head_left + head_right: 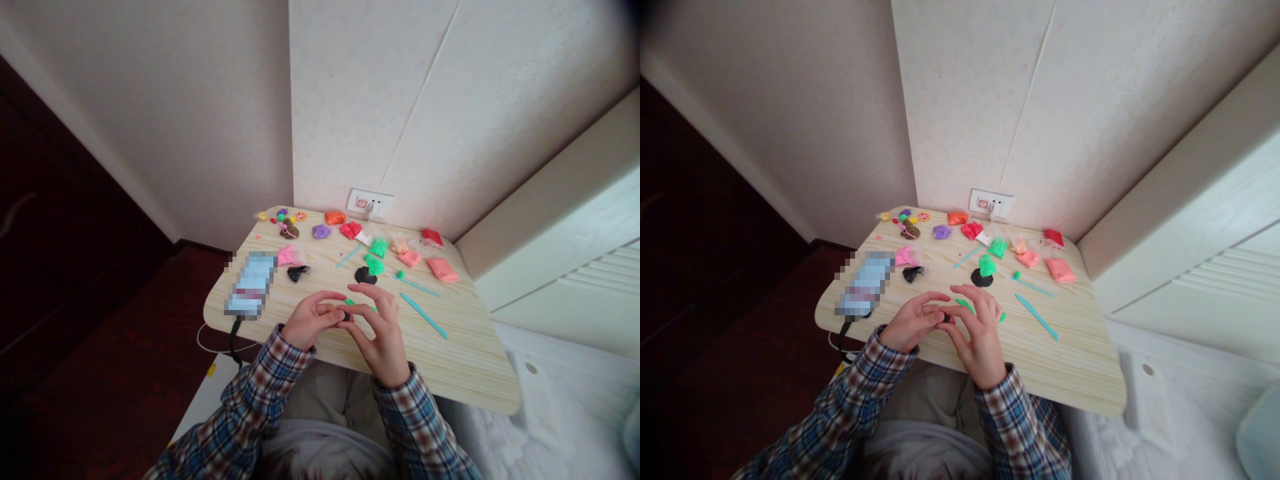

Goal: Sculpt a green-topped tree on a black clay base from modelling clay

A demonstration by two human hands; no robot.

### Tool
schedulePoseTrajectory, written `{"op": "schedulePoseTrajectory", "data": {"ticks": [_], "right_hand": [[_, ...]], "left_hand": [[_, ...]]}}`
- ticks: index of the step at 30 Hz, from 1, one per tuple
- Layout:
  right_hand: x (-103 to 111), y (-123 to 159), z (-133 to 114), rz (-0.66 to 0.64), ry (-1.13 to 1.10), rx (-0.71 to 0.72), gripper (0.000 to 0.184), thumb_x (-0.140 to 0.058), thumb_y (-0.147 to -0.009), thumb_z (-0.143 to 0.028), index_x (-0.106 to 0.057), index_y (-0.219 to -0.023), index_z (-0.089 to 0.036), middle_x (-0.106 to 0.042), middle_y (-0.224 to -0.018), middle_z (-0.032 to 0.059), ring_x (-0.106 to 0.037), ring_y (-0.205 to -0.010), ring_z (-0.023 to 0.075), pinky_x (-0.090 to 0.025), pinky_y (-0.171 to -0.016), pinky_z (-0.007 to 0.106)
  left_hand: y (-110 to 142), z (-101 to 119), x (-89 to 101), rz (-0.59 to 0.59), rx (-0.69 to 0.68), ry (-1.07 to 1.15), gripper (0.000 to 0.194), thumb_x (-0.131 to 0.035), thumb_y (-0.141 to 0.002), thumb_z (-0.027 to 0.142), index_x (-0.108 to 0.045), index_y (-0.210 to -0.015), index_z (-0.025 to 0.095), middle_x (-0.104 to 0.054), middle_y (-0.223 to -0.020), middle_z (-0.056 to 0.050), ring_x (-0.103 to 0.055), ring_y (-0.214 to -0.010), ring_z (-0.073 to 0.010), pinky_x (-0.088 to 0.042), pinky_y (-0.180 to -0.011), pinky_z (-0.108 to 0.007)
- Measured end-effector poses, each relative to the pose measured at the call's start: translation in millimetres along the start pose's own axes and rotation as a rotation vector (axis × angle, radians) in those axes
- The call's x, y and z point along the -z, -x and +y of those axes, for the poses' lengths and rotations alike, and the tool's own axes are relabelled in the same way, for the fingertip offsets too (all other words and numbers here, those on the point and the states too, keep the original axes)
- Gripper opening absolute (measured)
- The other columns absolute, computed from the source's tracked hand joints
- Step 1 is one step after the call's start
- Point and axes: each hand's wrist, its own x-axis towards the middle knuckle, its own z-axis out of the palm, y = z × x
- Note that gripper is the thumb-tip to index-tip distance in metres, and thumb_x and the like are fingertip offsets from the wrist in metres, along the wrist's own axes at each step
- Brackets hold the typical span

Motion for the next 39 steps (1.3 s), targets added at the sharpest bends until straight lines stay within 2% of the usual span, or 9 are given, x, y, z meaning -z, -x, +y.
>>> {"op": "schedulePoseTrajectory", "data": {"ticks": [7,11,14,17,19,22,25,32,39], "right_hand": [[1,1,0,0.014,-0.012,0.008,0.014,-0.057,-0.086,-0.026,-0.066,-0.096,-0.025,-0.058,-0.118,0.0066,-0.049,-0.113,0.0264,-0.037,-0.093,0.047],[4,3,3,-0.07,-0.009,0.02,0.027,-0.056,-0.087,-0.03,-0.063,-0.112,-0.027,-0.056,-0.125,0.0075,-0.048,-0.116,0.0272,-0.037,-0.094,0.047],[15,11,13,-0.077,0.025,-0.027,0.036,-0.056,-0.086,-0.034,-0.057,-0.121,-0.026,-0.056,-0.125,0.0086,-0.049,-0.114,0.0272,-0.037,-0.093,0.047],[31,27,35,0.061,0.182,-0.194,0.027,-0.053,-0.087,-0.037,-0.063,-0.11,-0.025,-0.06,-0.117,0.0084,-0.053,-0.108,0.027,-0.036,-0.091,0.046],[41,39,54,0.138,0.348,-0.355,0.032,-0.051,-0.087,-0.042,-0.064,-0.107,-0.022,-0.062,-0.113,0.0101,-0.053,-0.104,0.0289,-0.034,-0.088,0.048],[50,53,81,0.101,0.532,-0.575,0.043,-0.047,-0.084,-0.051,-0.064,-0.106,-0.018,-0.06,-0.11,0.0144,-0.051,-0.101,0.0335,-0.035,-0.08,0.05],[54,59,98,0.05,0.553,-0.699,0.044,-0.046,-0.082,-0.054,-0.067,-0.093,-0.017,-0.06,-0.101,0.0146,-0.052,-0.093,0.0325,-0.035,-0.076,0.05],[56,56,106,-0.018,0.526,-0.683,0.041,-0.04,-0.084,-0.051,-0.064,-0.08,-0.017,-0.06,-0.093,0.0142,-0.054,-0.089,0.0306,-0.038,-0.074,0.047],[70,53,108,-0.048,0.441,-0.668,0.037,-0.039,-0.083,-0.053,-0.054,-0.078,-0.019,-0.063,-0.075,0.01,-0.058,-0.07,0.0248,-0.041,-0.064,0.038]], "left_hand": [[-2,-4,2.5,-0.061,0.033,0.04,0.061,-0.085,-0.057,0.024,-0.057,-0.111,0.015,-0.073,-0.085,-0.007,-0.069,-0.083,-0.019,-0.05,-0.079,-0.032],[-4,-1,2.9,0.001,-0.021,-0.06,0.048,-0.085,-0.055,0.021,-0.064,-0.097,0.014,-0.071,-0.071,-0.002,-0.068,-0.071,-0.0163,-0.05,-0.075,-0.029],[-3,4,6.2,0.081,-0.125,-0.343,0.027,-0.081,-0.059,0.021,-0.07,-0.082,0.014,-0.07,-0.067,-0.002,-0.066,-0.069,-0.0167,-0.05,-0.072,-0.028],[-1,6,9.6,0.115,-0.205,-0.553,0.009,-0.075,-0.064,0.019,-0.073,-0.073,0.016,-0.071,-0.074,-0.004,-0.065,-0.074,-0.0183,-0.05,-0.075,-0.03],[-2,4,10.6,0.112,-0.252,-0.641,0.009,-0.073,-0.065,0.016,-0.074,-0.073,0.018,-0.072,-0.078,-0.005,-0.063,-0.077,-0.0192,-0.049,-0.078,-0.03],[-4,-3,10.4,0.064,-0.342,-0.827,0.017,-0.073,-0.065,0.013,-0.074,-0.081,0.019,-0.07,-0.086,-0.005,-0.061,-0.076,-0.0185,-0.049,-0.075,-0.03],[-7,-8,10.7,0.014,-0.383,-1.0,0.02,-0.068,-0.068,0.011,-0.072,-0.086,0.019,-0.067,-0.087,-0.006,-0.06,-0.075,-0.0179,-0.049,-0.073,-0.03],[-10,-8,19.0,-0.031,-0.516,-1.356,0.014,-0.065,-0.078,0.019,-0.07,-0.091,0.019,-0.064,-0.088,-0.007,-0.056,-0.087,-0.0225,-0.045,-0.083,-0.035],[-9,-4,29.1,-0.047,-0.633,-1.645,0.028,-0.064,-0.08,0.024,-0.066,-0.107,0.018,-0.058,-0.104,-0.01,-0.048,-0.096,-0.025,-0.046,-0.085,-0.04]]}}
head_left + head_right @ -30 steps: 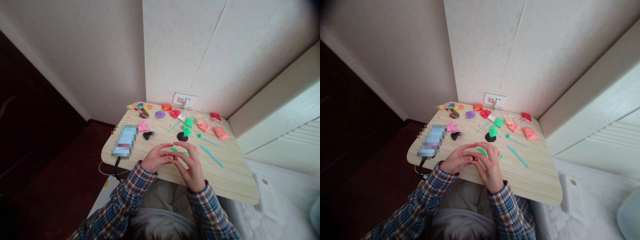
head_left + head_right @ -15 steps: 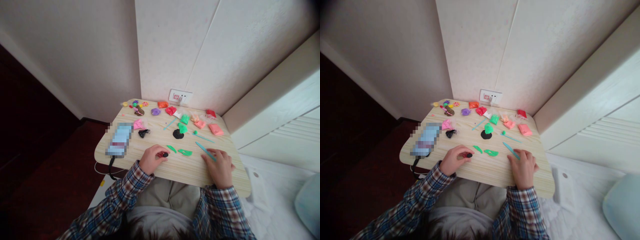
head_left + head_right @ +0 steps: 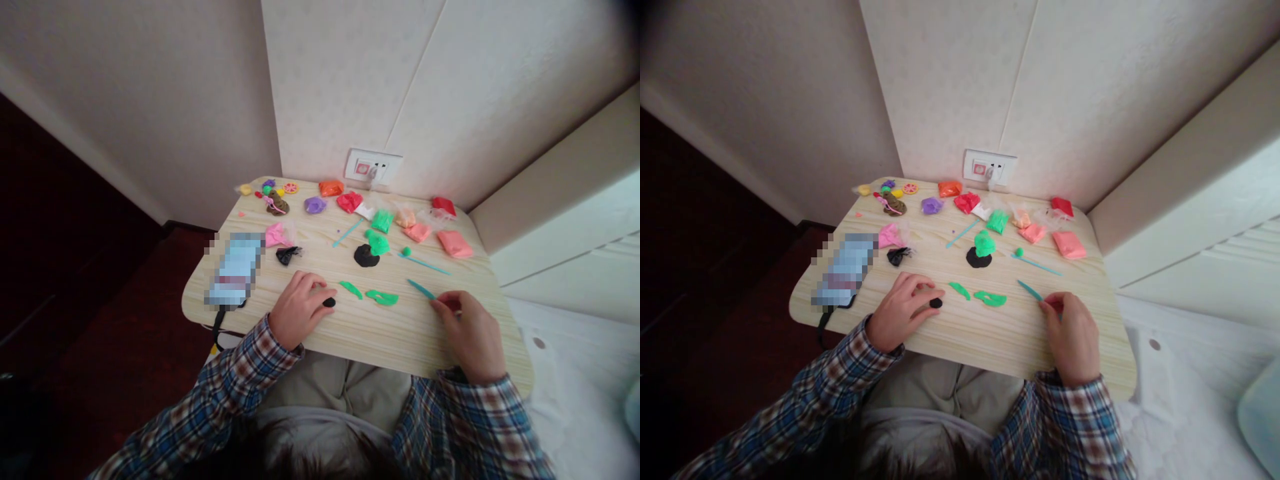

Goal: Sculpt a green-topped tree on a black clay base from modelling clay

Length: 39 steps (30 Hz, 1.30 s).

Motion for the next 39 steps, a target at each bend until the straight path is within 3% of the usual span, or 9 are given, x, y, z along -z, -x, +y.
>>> {"op": "schedulePoseTrajectory", "data": {"ticks": [5,9,12,17,21,26,30,34,39], "right_hand": [[12,12,-37,-0.091,-0.194,-0.007,0.022,-0.047,-0.083,-0.042,-0.054,-0.089,-0.022,-0.064,-0.073,0.0037,-0.062,-0.071,0.0222,-0.044,-0.068,0.034],[3,22,-80,-0.226,-0.315,0.161,0.014,-0.044,-0.087,-0.031,-0.055,-0.088,-0.022,-0.061,-0.078,0.0035,-0.058,-0.07,0.0184,-0.042,-0.063,0.03],[-6,22,-95,-0.244,-0.342,0.242,0.016,-0.041,-0.091,-0.026,-0.056,-0.086,-0.021,-0.059,-0.081,0.0037,-0.056,-0.074,0.0174,-0.042,-0.065,0.028],[-15,19,-98,-0.271,-0.338,0.207,0.017,-0.04,-0.092,-0.028,-0.055,-0.091,-0.02,-0.06,-0.083,0.0039,-0.057,-0.076,0.0173,-0.042,-0.067,0.028],[-22,24,-104,-0.342,-0.368,0.175,0.014,-0.045,-0.089,-0.033,-0.05,-0.09,-0.02,-0.058,-0.075,0.002,-0.056,-0.066,0.0166,-0.041,-0.06,0.028],[-24,27,-106,-0.275,-0.39,0.109,0.013,-0.047,-0.088,-0.034,-0.05,-0.085,-0.021,-0.059,-0.076,0.002,-0.057,-0.069,0.0174,-0.043,-0.063,0.029],[-19,24,-100,-0.236,-0.369,0.068,0.015,-0.048,-0.087,-0.036,-0.053,-0.086,-0.022,-0.062,-0.078,0.0025,-0.058,-0.069,0.0178,-0.043,-0.064,0.03],[-16,20,-96,-0.224,-0.348,0.065,0.017,-0.048,-0.086,-0.037,-0.055,-0.087,-0.021,-0.063,-0.08,0.0029,-0.058,-0.07,0.0176,-0.043,-0.064,0.029],[-12,18,-91,-0.211,-0.316,0.053,0.018,-0.049,-0.085,-0.038,-0.056,-0.086,-0.021,-0.062,-0.076,0.0024,-0.057,-0.067,0.0173,-0.043,-0.062,0.029]], "left_hand": [[8,-1,10.0,0.04,-0.098,-0.168,0.042,-0.063,-0.081,0.031,-0.058,-0.119,0.012,-0.06,-0.107,-0.012,-0.05,-0.097,-0.0237,-0.047,-0.085,-0.038],[19,-2,13.4,0.015,-0.225,-0.395,0.042,-0.061,-0.082,0.038,-0.058,-0.12,0.02,-0.062,-0.119,-0.009,-0.049,-0.102,-0.0246,-0.042,-0.088,-0.041],[25,-5,10.3,0.004,-0.249,-0.457,0.043,-0.061,-0.083,0.04,-0.056,-0.122,0.022,-0.06,-0.126,-0.005,-0.048,-0.105,-0.025,-0.036,-0.091,-0.043],[26,-10,7.2,0.015,-0.235,-0.395,0.039,-0.059,-0.084,0.039,-0.058,-0.119,0.022,-0.06,-0.126,-0.004,-0.046,-0.11,-0.026,-0.033,-0.092,-0.042],[27,-7,9.3,-0.091,-0.253,-0.396,0.038,-0.052,-0.089,0.035,-0.055,-0.123,0.016,-0.059,-0.128,-0.006,-0.051,-0.108,-0.0231,-0.034,-0.092,-0.042],[27,-3,9.8,-0.099,-0.331,-0.449,0.037,-0.038,-0.095,0.031,-0.053,-0.124,0.011,-0.056,-0.132,-0.01,-0.048,-0.121,-0.0205,-0.032,-0.097,-0.043],[27,-6,6.6,-0.101,-0.418,-0.429,0.051,-0.03,-0.096,0.041,-0.044,-0.132,0.007,-0.049,-0.139,-0.013,-0.033,-0.135,-0.0219,-0.024,-0.108,-0.048],[30,-8,1.4,-0.192,-0.447,-0.374,0.079,-0.021,-0.089,0.062,-0.039,-0.134,-0.001,-0.04,-0.143,-0.02,-0.028,-0.138,-0.0285,-0.014,-0.113,-0.051],[28,-9,5.8,-0.246,-0.413,-0.263,0.086,-0.026,-0.087,0.065,-0.027,-0.139,-0.003,-0.04,-0.142,-0.022,-0.027,-0.138,-0.0284,-0.001,-0.115,-0.052]]}}
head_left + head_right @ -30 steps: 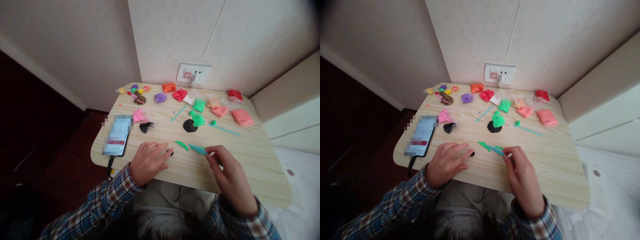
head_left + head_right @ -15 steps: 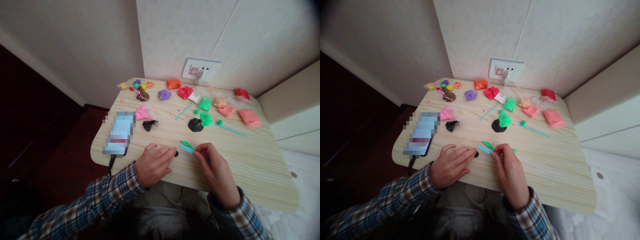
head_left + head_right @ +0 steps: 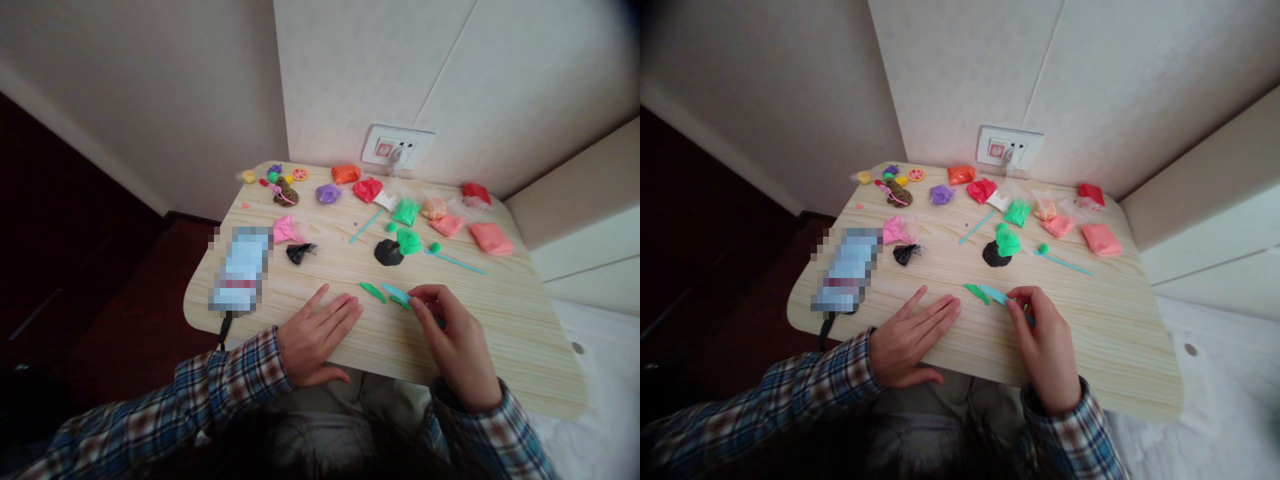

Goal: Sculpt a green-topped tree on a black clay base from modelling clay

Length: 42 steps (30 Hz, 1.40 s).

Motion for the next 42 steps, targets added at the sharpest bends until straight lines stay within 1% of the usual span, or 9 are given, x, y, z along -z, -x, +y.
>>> {"op": "schedulePoseTrajectory", "data": {"ticks": [4,6,12,17,23,28,31,36,42], "right_hand": [[11,5,5,0.057,0.031,-0.005,0.019,-0.05,-0.084,-0.039,-0.057,-0.086,-0.022,-0.063,-0.076,0.0022,-0.057,-0.068,0.0176,-0.042,-0.062,0.03],[16,6,9,0.085,0.038,-0.014,0.019,-0.05,-0.084,-0.04,-0.058,-0.085,-0.022,-0.063,-0.076,0.0024,-0.057,-0.067,0.0179,-0.042,-0.062,0.03],[22,5,13,0.108,0.015,-0.011,0.022,-0.05,-0.083,-0.042,-0.058,-0.086,-0.022,-0.064,-0.077,0.0036,-0.058,-0.068,0.019,-0.042,-0.062,0.031],[22,8,14,0.137,-0.006,0.013,0.019,-0.05,-0.084,-0.039,-0.058,-0.084,-0.022,-0.064,-0.077,0.0036,-0.059,-0.07,0.0192,-0.042,-0.063,0.031],[27,8,20,0.126,-0.048,-0.007,0.02,-0.05,-0.084,-0.04,-0.058,-0.083,-0.021,-0.064,-0.077,0.0034,-0.059,-0.07,0.0187,-0.043,-0.065,0.031],[31,10,27,0.166,-0.05,-0.011,0.022,-0.05,-0.084,-0.041,-0.059,-0.084,-0.021,-0.065,-0.078,0.0039,-0.06,-0.071,0.0194,-0.044,-0.065,0.032],[32,12,36,0.162,-0.057,-0.028,0.023,-0.05,-0.083,-0.043,-0.059,-0.084,-0.021,-0.065,-0.078,0.0042,-0.06,-0.071,0.0197,-0.044,-0.065,0.032],[32,9,46,0.132,-0.065,-0.052,0.025,-0.049,-0.084,-0.045,-0.059,-0.084,-0.022,-0.065,-0.077,0.0033,-0.059,-0.07,0.0193,-0.044,-0.064,0.031],[33,9,44,0.132,-0.072,-0.044,0.025,-0.049,-0.084,-0.044,-0.059,-0.084,-0.021,-0.065,-0.076,0.0032,-0.059,-0.069,0.0191,-0.044,-0.062,0.031]], "left_hand": [[1,-6,6.3,0.076,0.02,0.061,0.083,-0.022,-0.09,0.06,-0.009,-0.143,-0.003,-0.038,-0.142,-0.026,-0.028,-0.138,-0.0263,0.008,-0.111,-0.057],[1,-6,6.2,0.064,-0.016,0.062,0.08,-0.022,-0.092,0.057,-0.005,-0.144,-0.001,-0.039,-0.141,-0.027,-0.028,-0.138,-0.0265,0.009,-0.11,-0.058],[-1,-2,9.2,-0.121,-0.069,0.045,0.082,-0.042,-0.087,0.054,-0.018,-0.141,-0.003,-0.04,-0.141,-0.025,-0.024,-0.139,-0.0288,0.005,-0.113,-0.055],[-3,3,15.4,-0.139,-0.096,-0.034,0.08,-0.043,-0.087,0.054,-0.019,-0.142,0.001,-0.035,-0.144,-0.026,-0.023,-0.14,-0.0301,0.009,-0.109,-0.061],[-3,12,10.8,-0.201,-0.034,-0.007,0.083,-0.053,-0.08,0.043,-0.021,-0.141,-0.002,-0.033,-0.146,-0.025,-0.021,-0.14,-0.0299,0.003,-0.113,-0.054],[1,8,16.3,-0.142,-0.058,-0.038,0.081,-0.051,-0.081,0.039,-0.016,-0.142,0.0,-0.033,-0.145,-0.026,-0.02,-0.141,-0.0291,0.01,-0.108,-0.061],[2,5,17.0,-0.117,-0.054,-0.056,0.08,-0.05,-0.082,0.038,-0.014,-0.142,-0.001,-0.034,-0.144,-0.028,-0.019,-0.141,-0.03,0.005,-0.109,-0.062],[0,6,12.6,-0.188,-0.027,-0.004,0.081,-0.049,-0.077,0.032,-0.015,-0.142,-0.003,-0.035,-0.144,-0.025,-0.021,-0.14,-0.0285,-0.003,-0.114,-0.055],[1,2,12.2,-0.12,-0.009,0.0,0.083,-0.045,-0.077,0.027,-0.002,-0.144,0.0,-0.033,-0.145,-0.027,-0.022,-0.14,-0.0289,0.001,-0.11,-0.061]]}}
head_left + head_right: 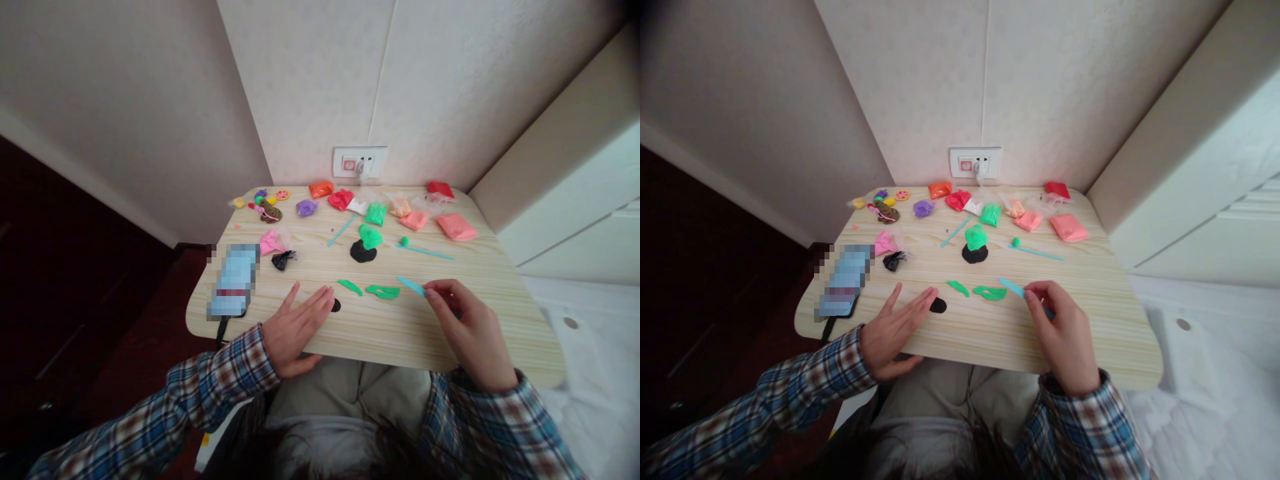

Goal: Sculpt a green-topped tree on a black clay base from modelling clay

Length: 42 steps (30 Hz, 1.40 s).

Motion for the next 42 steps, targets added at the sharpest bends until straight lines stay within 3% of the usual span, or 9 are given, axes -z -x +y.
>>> {"op": "schedulePoseTrajectory", "data": {"ticks": [5,12,17,21,28,31,34,38,42], "right_hand": [[4,-3,8,0.032,0.016,-0.035,0.026,-0.049,-0.083,-0.044,-0.06,-0.084,-0.021,-0.065,-0.076,0.0034,-0.058,-0.068,0.0192,-0.043,-0.063,0.031],[3,-5,17,0.043,0.01,-0.027,0.025,-0.048,-0.084,-0.043,-0.059,-0.083,-0.021,-0.064,-0.076,0.0036,-0.058,-0.069,0.0194,-0.043,-0.064,0.032],[2,-5,20,0.058,-0.013,-0.049,0.026,-0.048,-0.084,-0.043,-0.059,-0.085,-0.02,-0.065,-0.078,0.0049,-0.059,-0.07,0.0201,-0.044,-0.065,0.033],[1,-7,20,0.093,0.002,-0.047,0.026,-0.047,-0.084,-0.042,-0.059,-0.085,-0.019,-0.065,-0.076,0.0053,-0.058,-0.068,0.0197,-0.044,-0.064,0.032],[1,-6,21,0.087,-0.037,-0.05,0.026,-0.048,-0.084,-0.042,-0.059,-0.084,-0.019,-0.065,-0.078,0.0052,-0.058,-0.07,0.0195,-0.044,-0.066,0.032],[1,-7,22,0.093,-0.05,-0.072,0.026,-0.048,-0.084,-0.043,-0.059,-0.085,-0.019,-0.065,-0.078,0.0053,-0.058,-0.07,0.0195,-0.044,-0.067,0.032],[1,-7,24,0.101,-0.07,-0.084,0.027,-0.049,-0.083,-0.044,-0.059,-0.085,-0.019,-0.064,-0.079,0.0051,-0.058,-0.071,0.0196,-0.044,-0.067,0.031],[0,-6,27,0.098,-0.08,-0.082,0.028,-0.049,-0.082,-0.045,-0.059,-0.085,-0.02,-0.064,-0.079,0.0049,-0.058,-0.072,0.0199,-0.043,-0.068,0.031],[-1,-7,30,0.111,-0.078,-0.077,0.029,-0.048,-0.082,-0.046,-0.06,-0.085,-0.02,-0.064,-0.078,0.0053,-0.058,-0.071,0.0203,-0.043,-0.067,0.032]], "left_hand": [[0,0,-5.4,-0.058,-0.02,0.009,0.087,-0.051,-0.071,0.028,-0.011,-0.143,-0.001,-0.032,-0.145,-0.027,-0.02,-0.14,-0.0314,-0.004,-0.112,-0.058],[-3,-3,3.8,0.012,-0.058,-0.013,0.086,-0.048,-0.077,0.03,0.001,-0.144,0.006,-0.034,-0.144,-0.028,-0.025,-0.139,-0.0319,0.002,-0.107,-0.065],[-8,-6,3.2,-0.06,-0.083,0.076,0.087,-0.044,-0.084,0.042,0.006,-0.145,0.007,-0.042,-0.139,-0.026,-0.035,-0.135,-0.03,0.01,-0.106,-0.064],[-4,-8,-2.5,-0.073,-0.055,0.087,0.086,-0.04,-0.086,0.049,0.005,-0.145,0.006,-0.04,-0.141,-0.026,-0.034,-0.135,-0.0302,0.01,-0.106,-0.063],[-15,-18,16.0,0.157,0.027,0.119,0.083,-0.029,-0.09,0.054,0.015,-0.144,0.009,-0.031,-0.146,-0.026,-0.027,-0.139,-0.0273,0.013,-0.107,-0.061],[-23,-22,17.7,0.193,0.112,0.153,0.068,-0.034,-0.093,0.047,-0.011,-0.146,0.011,-0.038,-0.144,-0.021,-0.029,-0.138,-0.0242,0.004,-0.112,-0.055],[-25,-24,9.0,0.175,0.172,0.106,0.048,-0.039,-0.093,0.04,-0.041,-0.134,0.014,-0.047,-0.139,-0.017,-0.034,-0.135,-0.024,-0.004,-0.113,-0.053],[-20,-22,-6.1,0.211,0.156,0.034,0.037,-0.041,-0.094,0.032,-0.052,-0.124,0.013,-0.055,-0.132,-0.014,-0.044,-0.129,-0.0227,-0.015,-0.112,-0.053],[-18,-19,-12.3,0.242,0.118,0.013,0.035,-0.042,-0.094,0.032,-0.055,-0.12,0.013,-0.06,-0.126,-0.013,-0.051,-0.122,-0.0219,-0.033,-0.106,-0.046]]}}
